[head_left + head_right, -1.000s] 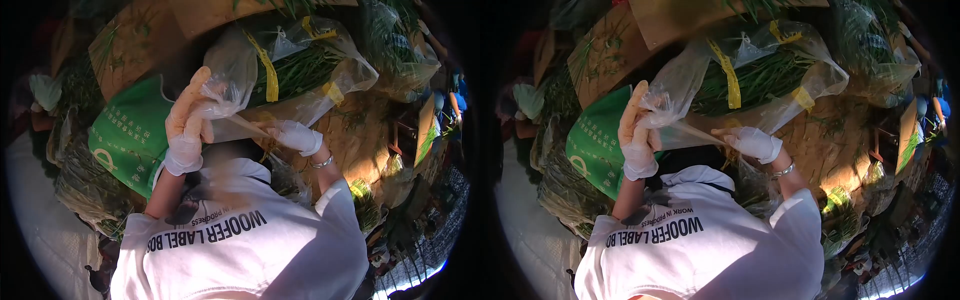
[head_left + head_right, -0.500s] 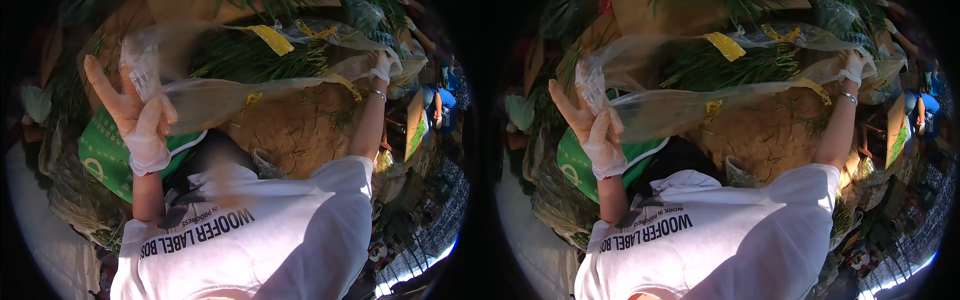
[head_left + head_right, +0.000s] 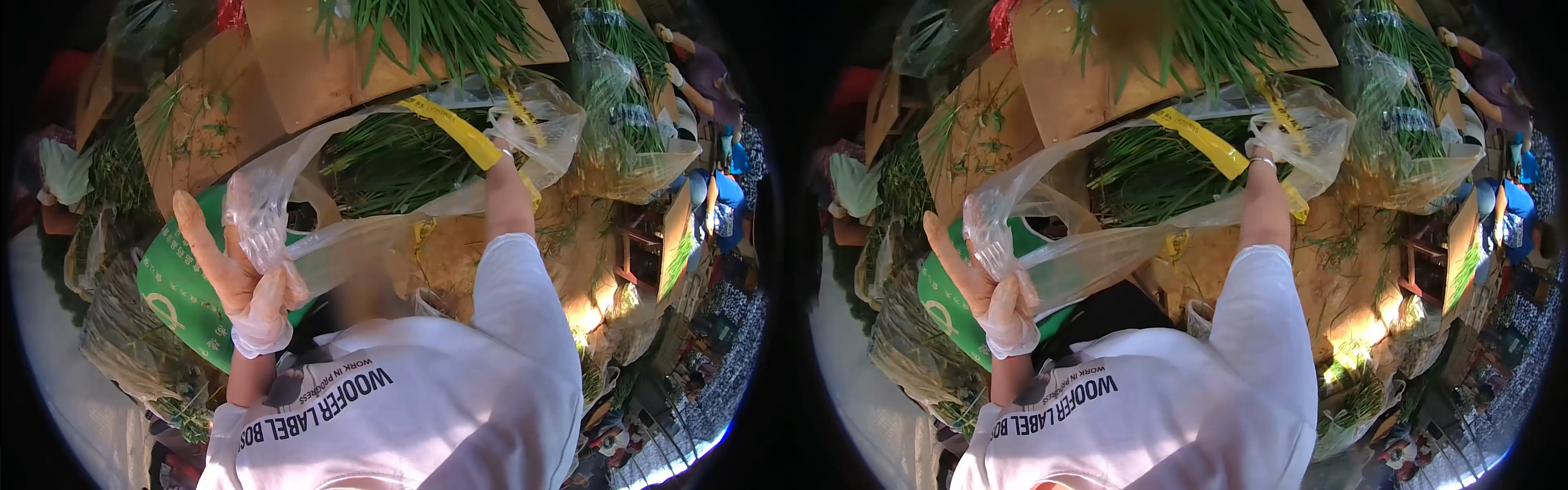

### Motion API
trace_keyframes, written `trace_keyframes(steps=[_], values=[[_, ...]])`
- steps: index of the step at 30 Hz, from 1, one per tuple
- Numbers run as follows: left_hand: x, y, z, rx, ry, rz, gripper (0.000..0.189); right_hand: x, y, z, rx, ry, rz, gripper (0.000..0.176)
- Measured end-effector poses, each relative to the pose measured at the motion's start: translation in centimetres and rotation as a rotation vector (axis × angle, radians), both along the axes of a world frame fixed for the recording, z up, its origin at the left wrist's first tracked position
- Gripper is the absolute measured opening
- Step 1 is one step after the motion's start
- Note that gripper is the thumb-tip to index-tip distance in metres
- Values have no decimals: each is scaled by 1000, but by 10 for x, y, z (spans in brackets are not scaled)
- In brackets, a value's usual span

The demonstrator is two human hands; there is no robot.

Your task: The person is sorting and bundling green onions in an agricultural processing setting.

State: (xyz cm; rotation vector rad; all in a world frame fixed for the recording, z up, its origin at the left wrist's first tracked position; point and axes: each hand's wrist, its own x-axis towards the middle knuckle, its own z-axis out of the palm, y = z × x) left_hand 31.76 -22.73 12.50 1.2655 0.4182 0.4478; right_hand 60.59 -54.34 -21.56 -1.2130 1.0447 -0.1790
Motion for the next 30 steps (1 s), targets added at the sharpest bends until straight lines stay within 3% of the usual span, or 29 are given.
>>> trace_keyframes(steps=[4,6,8,10,11,12,13,14,15,20,27,30], values=[[-4,10,-6,5,36,40,99,-9,21,8,-168,50,-69,53],[-4,13,-12,3,30,33,99,-32,39,25,-393,144,-108,58],[-7,13,-13,-26,50,19,100,-49,52,26,-653,214,-91,63],[-8,17,-13,-23,53,-7,99,-30,43,-45,-1270,271,-3,84],[-11,19,-12,-22,66,-32,99,-18,48,-45,-1284,197,30,96],[-14,21,-11,-21,79,-55,98,-2,42,-62,-1487,459,48,82],[-17,22,-12,-22,82,-54,98,4,49,-25,-1592,795,836,73],[-18,23,-13,-34,78,-70,98,10,60,22,-1519,1092,1667,65],[-19,24,-14,-45,71,-83,99,18,65,31,-1471,1102,1826,64],[-20,16,-10,-95,170,80,100,56,37,30,-1505,928,1319,57],[-21,25,-19,-88,173,114,92,55,29,10,-1524,900,1277,49],[-17,25,-15,-39,294,132,90,43,19,11,-1521,848,1297,45]])
